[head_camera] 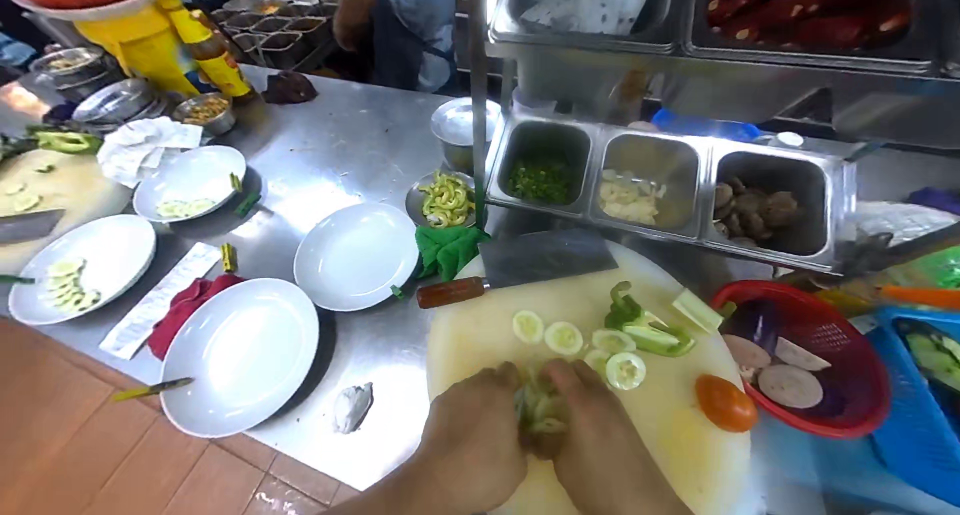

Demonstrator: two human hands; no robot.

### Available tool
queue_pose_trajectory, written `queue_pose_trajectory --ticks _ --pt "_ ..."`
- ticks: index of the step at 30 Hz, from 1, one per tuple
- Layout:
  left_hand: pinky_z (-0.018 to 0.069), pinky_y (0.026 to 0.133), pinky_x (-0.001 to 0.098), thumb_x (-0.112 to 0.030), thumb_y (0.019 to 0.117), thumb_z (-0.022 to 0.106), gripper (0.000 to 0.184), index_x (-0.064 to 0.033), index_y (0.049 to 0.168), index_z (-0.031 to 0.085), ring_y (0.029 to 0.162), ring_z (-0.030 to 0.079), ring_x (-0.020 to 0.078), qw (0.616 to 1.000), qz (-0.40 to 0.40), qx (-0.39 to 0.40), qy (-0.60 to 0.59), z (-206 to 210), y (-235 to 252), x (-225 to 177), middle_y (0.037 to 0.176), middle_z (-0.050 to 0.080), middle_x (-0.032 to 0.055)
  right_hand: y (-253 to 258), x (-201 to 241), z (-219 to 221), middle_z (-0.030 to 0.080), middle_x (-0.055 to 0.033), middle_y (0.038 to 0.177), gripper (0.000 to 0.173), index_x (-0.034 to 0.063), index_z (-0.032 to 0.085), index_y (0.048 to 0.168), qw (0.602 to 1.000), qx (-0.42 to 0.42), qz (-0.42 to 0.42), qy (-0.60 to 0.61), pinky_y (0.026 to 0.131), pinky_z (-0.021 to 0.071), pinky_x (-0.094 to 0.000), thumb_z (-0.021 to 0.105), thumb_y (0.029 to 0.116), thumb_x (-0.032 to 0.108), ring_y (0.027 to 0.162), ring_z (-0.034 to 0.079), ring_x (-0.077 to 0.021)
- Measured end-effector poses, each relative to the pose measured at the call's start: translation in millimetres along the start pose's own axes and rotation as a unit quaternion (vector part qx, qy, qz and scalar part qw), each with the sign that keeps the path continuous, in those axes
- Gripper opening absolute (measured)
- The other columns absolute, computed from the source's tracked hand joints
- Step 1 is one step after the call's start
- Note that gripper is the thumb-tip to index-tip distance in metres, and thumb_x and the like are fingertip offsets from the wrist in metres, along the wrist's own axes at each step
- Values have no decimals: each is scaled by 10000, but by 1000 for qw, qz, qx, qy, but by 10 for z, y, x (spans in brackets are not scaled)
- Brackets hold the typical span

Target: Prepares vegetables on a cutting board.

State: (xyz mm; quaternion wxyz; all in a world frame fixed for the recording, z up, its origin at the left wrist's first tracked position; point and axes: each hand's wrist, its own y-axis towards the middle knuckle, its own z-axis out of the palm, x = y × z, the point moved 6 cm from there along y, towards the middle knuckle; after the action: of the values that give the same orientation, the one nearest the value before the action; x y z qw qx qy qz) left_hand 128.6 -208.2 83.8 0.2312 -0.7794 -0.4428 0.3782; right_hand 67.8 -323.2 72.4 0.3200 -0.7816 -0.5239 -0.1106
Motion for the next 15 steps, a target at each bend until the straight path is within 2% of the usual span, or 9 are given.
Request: queue_pose_trajectory --ticks 3,5,6,8,11,15 --pt "564 935 492 -277 907 756 575 -126 1409 519 1083 677 277 997 15 5 -80 55 38 58 1171 680 110 3 -11 -18 667 -151 1107 550 76 656 1216 999 -30 -32 5 873 584 -465 852 703 50 1045 666 -319" --pt "571 919 448 -235 914 751 499 -98 1357 569 1026 686 245 988 40 1 -153 89 61 133 1138 687 110 -16 9 -37 690 -136 1028 522 65 674 1169 996 -61 -58 19 813 597 -452 863 684 38 941 691 -299" --pt "578 890 427 -233 920 747 441 -84 1308 598 990 684 226 981 49 4 -189 107 63 181 1118 680 107 -29 31 -58 692 -126 986 511 56 681 1144 994 -78 -73 31 770 599 -437 869 669 31 878 692 -282" --pt "624 764 386 -225 936 738 359 -80 1244 623 882 708 190 965 60 21 -255 123 54 291 1089 676 95 -46 95 -113 696 -93 922 481 57 691 1098 988 -102 -104 54 690 597 -382 885 658 47 775 686 -224" --pt "634 629 344 -185 940 736 297 -91 1201 631 774 721 169 932 66 59 -352 78 1 498 1059 688 78 -33 246 -131 699 -63 884 398 67 719 1050 986 -81 -114 92 640 592 -326 877 685 54 725 675 -167" --pt "626 599 331 -140 931 725 268 -78 1176 639 738 714 161 909 116 78 -392 -135 -96 937 1017 698 70 41 673 -19 706 -66 907 338 56 736 1038 983 -55 -112 138 641 602 -316 868 727 62 742 683 -155"
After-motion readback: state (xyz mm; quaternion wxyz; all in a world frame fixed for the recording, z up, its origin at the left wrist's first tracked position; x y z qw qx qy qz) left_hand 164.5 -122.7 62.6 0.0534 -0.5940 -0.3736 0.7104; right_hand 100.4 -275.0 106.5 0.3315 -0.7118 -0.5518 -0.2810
